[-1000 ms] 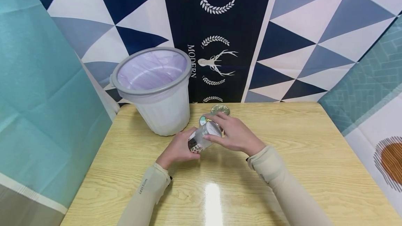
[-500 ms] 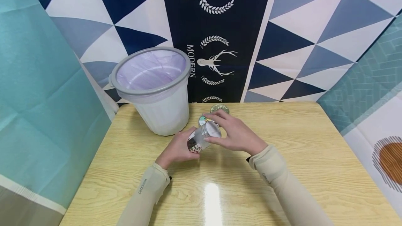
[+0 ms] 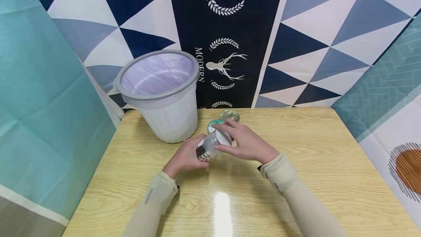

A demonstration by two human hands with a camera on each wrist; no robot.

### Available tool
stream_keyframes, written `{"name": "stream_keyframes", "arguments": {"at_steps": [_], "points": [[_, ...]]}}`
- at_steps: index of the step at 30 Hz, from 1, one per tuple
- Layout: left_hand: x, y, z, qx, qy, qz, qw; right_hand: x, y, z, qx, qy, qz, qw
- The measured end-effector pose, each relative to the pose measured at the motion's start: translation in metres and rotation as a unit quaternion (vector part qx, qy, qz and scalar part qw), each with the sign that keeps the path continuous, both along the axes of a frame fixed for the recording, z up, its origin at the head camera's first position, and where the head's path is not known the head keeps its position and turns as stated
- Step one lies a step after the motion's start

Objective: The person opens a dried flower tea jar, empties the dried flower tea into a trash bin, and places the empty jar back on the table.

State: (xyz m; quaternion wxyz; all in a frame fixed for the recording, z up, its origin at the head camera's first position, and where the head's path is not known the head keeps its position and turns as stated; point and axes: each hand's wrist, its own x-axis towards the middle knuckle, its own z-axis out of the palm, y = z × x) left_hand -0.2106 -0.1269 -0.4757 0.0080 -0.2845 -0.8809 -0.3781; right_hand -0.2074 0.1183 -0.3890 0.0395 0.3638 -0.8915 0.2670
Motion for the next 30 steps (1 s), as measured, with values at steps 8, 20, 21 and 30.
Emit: {"name": "stream_keyframes", "arguments": {"at_steps": [8,20,21,30], "points": [[0.0,0.0,0.002,0.0,-0.003,0.002,1.0,-0.001,0.004,0.002,-0.021,-0.007,0.0,1.0],[0.0,0.001,0.001,-0.007,0.005,0.003,1.0,-0.001,0.003,0.003,0.004,-0.025,0.002,1.0],[0.0,0.001,0.001,-0.007,0.003,0.003,1.0,-0.001,0.005,0.005,0.0,-0.031,0.01,0.999],[0.0,-0.001,0.002,0.004,-0.014,0.005,0.9999,-0.001,0.018,0.008,-0.049,-0.037,0.032,0.998]]}}
